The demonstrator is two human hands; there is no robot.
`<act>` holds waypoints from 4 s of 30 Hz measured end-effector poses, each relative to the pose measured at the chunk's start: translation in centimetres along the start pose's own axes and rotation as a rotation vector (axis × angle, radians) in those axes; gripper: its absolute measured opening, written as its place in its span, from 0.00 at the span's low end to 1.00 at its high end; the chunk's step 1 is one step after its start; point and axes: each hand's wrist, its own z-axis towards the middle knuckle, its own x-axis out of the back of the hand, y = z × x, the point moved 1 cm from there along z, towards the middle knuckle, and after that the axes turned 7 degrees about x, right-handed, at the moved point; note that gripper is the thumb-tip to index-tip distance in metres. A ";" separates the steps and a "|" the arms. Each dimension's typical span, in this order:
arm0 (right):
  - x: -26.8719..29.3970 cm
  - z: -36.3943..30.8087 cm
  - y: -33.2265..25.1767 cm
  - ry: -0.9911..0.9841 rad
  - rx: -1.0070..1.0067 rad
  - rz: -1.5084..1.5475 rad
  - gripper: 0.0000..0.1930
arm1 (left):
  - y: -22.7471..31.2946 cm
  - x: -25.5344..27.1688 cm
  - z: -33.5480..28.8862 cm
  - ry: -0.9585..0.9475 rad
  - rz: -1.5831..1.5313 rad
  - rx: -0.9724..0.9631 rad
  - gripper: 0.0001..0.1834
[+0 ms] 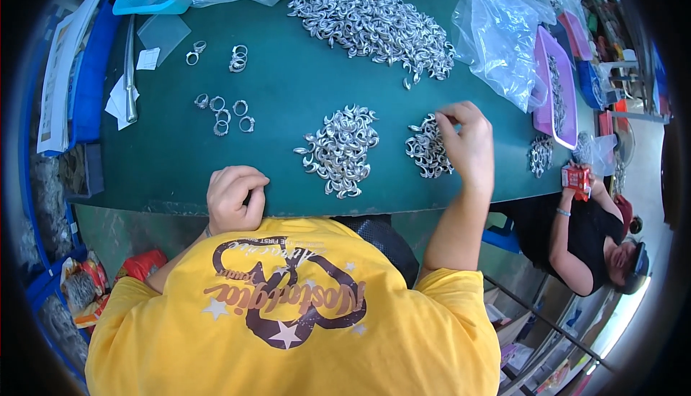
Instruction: The person picks up individual silver metal pieces from a central pile by hand and places them into smaller separate groups on the green table surface.
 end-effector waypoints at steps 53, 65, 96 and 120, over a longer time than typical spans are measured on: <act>-3.4 2.3 1.4 0.108 0.019 -0.066 0.03 | -0.3 0.1 0.0 -0.035 -0.018 0.003 0.08; -3.0 2.3 -0.3 0.066 0.199 0.083 0.08 | -0.2 0.0 0.0 -0.013 -0.014 0.001 0.08; -3.8 2.0 -0.7 0.032 0.008 0.167 0.04 | -0.2 0.0 0.0 0.006 -0.020 -0.008 0.08; -1.9 -4.2 4.8 0.287 0.438 -0.316 0.11 | 0.3 0.1 0.2 -0.054 -0.018 0.021 0.07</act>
